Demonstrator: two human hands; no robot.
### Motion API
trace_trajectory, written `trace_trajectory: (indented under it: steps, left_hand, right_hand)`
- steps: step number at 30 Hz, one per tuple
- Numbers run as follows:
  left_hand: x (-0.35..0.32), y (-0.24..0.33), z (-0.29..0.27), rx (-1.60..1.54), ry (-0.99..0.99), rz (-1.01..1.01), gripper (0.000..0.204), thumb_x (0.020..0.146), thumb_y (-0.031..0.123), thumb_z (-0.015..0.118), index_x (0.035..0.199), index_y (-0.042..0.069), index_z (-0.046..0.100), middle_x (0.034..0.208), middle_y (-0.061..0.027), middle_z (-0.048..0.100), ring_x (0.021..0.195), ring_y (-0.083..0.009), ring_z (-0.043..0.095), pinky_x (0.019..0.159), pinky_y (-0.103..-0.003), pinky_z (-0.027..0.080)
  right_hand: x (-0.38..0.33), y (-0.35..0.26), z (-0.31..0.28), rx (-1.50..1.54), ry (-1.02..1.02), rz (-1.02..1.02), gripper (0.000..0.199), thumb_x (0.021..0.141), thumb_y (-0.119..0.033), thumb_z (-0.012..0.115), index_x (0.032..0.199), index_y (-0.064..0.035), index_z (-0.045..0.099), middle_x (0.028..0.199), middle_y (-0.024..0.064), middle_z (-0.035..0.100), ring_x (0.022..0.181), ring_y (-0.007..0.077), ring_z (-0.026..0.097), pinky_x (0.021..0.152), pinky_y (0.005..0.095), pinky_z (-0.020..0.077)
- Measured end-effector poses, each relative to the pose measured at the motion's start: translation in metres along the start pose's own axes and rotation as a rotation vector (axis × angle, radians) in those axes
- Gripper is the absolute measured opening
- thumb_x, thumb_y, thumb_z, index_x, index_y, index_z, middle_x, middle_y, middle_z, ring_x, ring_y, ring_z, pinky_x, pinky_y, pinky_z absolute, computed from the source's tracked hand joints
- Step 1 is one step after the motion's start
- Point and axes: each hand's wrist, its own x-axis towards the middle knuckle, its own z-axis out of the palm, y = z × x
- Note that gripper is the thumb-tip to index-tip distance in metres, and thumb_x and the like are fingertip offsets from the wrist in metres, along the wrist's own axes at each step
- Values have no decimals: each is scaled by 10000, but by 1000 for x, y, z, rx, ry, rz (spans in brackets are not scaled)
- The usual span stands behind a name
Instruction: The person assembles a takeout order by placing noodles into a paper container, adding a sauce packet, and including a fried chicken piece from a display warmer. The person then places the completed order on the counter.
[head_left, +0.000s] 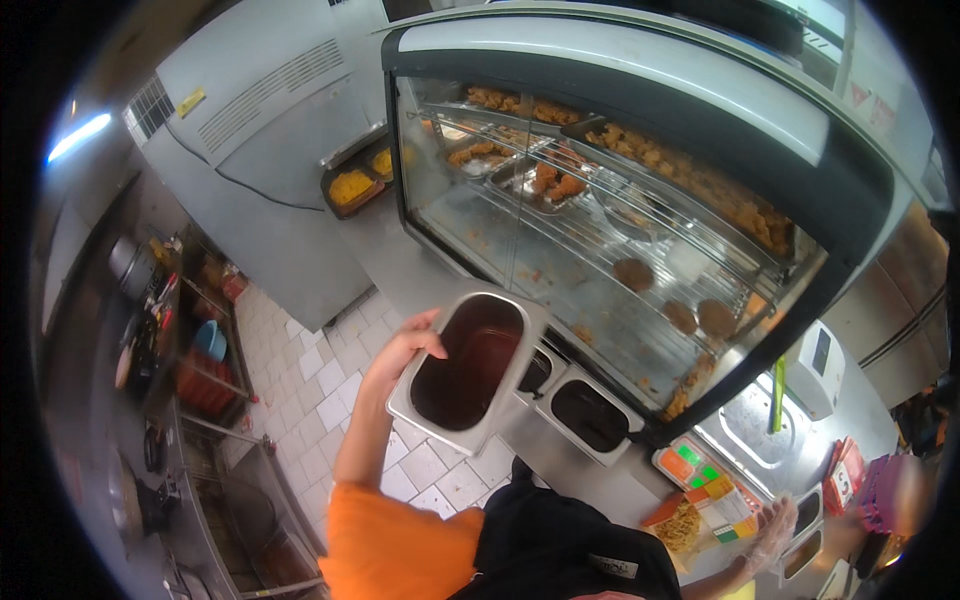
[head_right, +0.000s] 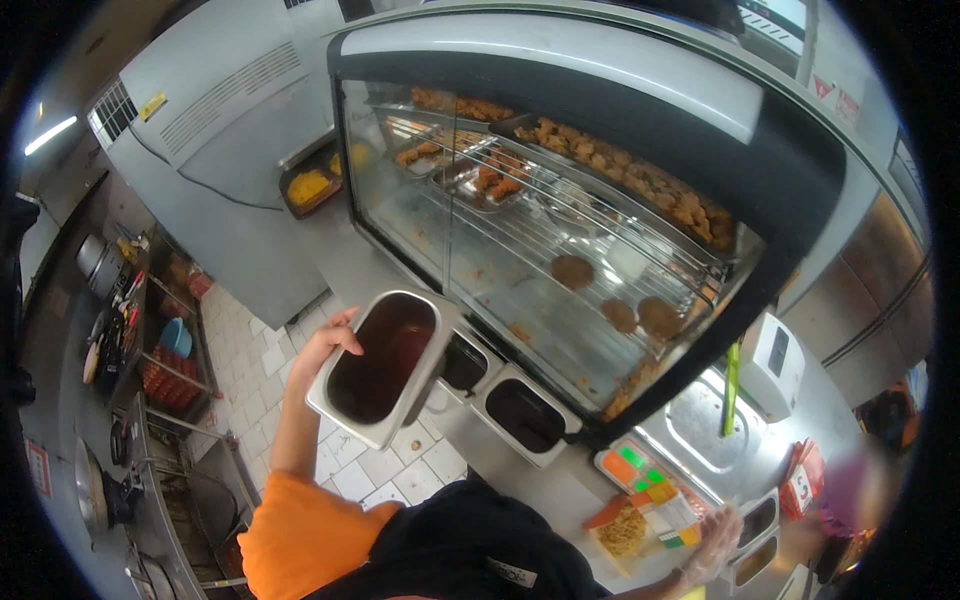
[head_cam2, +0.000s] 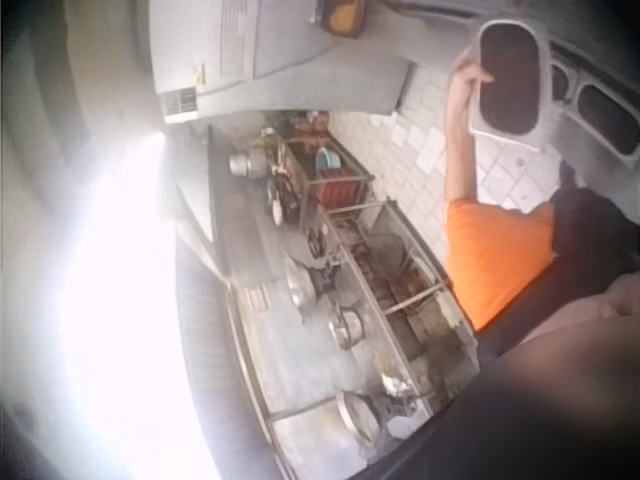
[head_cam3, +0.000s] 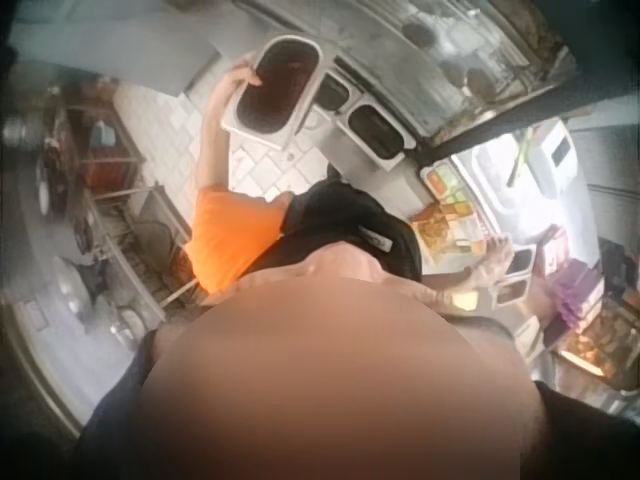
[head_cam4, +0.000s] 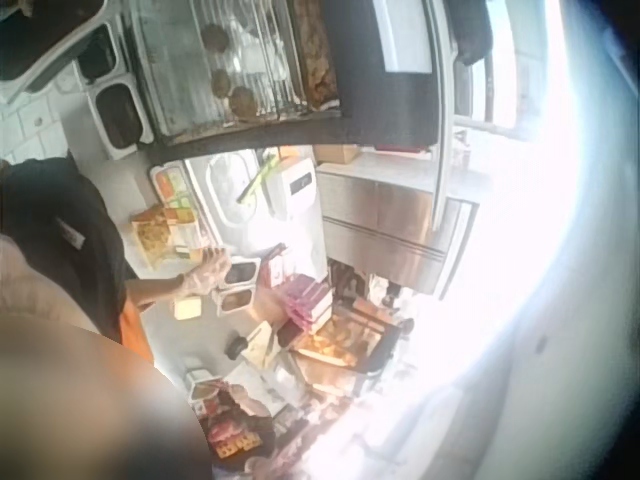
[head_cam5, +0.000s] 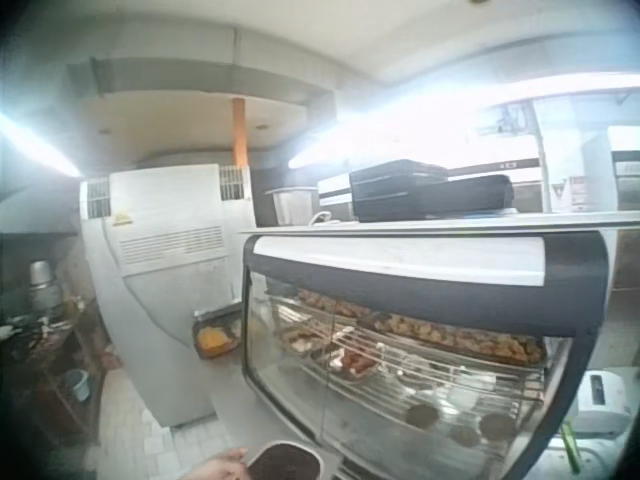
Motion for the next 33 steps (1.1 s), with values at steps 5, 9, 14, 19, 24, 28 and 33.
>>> trace_trajectory:
  steps: [5,9,14,19,24,28,33]
  left_hand:
    - [54,-62,-101,-72,447,293,272,598,-100,504,825,28,584,726,-18,585,623,-101,521,583,-214,427]
    - [104,-103,-159,-240,665,423,203,632,-105,494,757,44,549,676,-3,550,586,-99,487,552,-222,390]
    - [150,-135,-208,-294,753,477,169,669,-98,505,720,63,505,644,2,529,576,-81,467,532,-216,351]
    - [178,-181,-205,-334,901,396,159,723,-73,517,721,84,492,626,16,514,554,-58,435,522,-205,317]
    - [187,-204,-191,-257,887,448,129,747,-49,523,741,77,493,624,22,496,544,-56,396,524,-210,300]
    - [178,-203,-177,-96,954,328,177,771,22,584,906,55,475,756,-20,522,635,-92,456,570,-237,347]
    - [177,-154,-94,1054,1456,714,513,837,181,644,1214,21,335,1110,-121,406,937,-187,455,794,-297,414]
  right_hand:
    - [-57,-63,115,142,-106,-244,349,941,-315,551,1035,20,576,876,79,584,818,179,567,764,307,492]
    - [-91,-94,179,193,-255,-286,275,952,-255,525,976,15,568,847,83,558,788,174,553,758,306,466]
    - [-124,-97,217,212,-395,-272,212,940,-208,532,914,2,554,823,70,538,753,167,544,727,296,457]
    - [-139,-92,223,121,-289,-184,224,940,-209,547,868,2,573,806,62,539,720,147,539,690,277,452]
    - [-137,-90,221,140,-234,-192,225,942,-204,547,886,9,593,794,54,552,705,135,547,653,260,454]
    - [-131,-83,215,87,-183,-143,231,941,-209,558,950,16,612,823,55,587,715,132,571,657,254,472]
    - [-121,-68,206,73,-161,-148,257,940,-245,572,1014,-3,616,846,55,615,723,135,600,656,265,497]
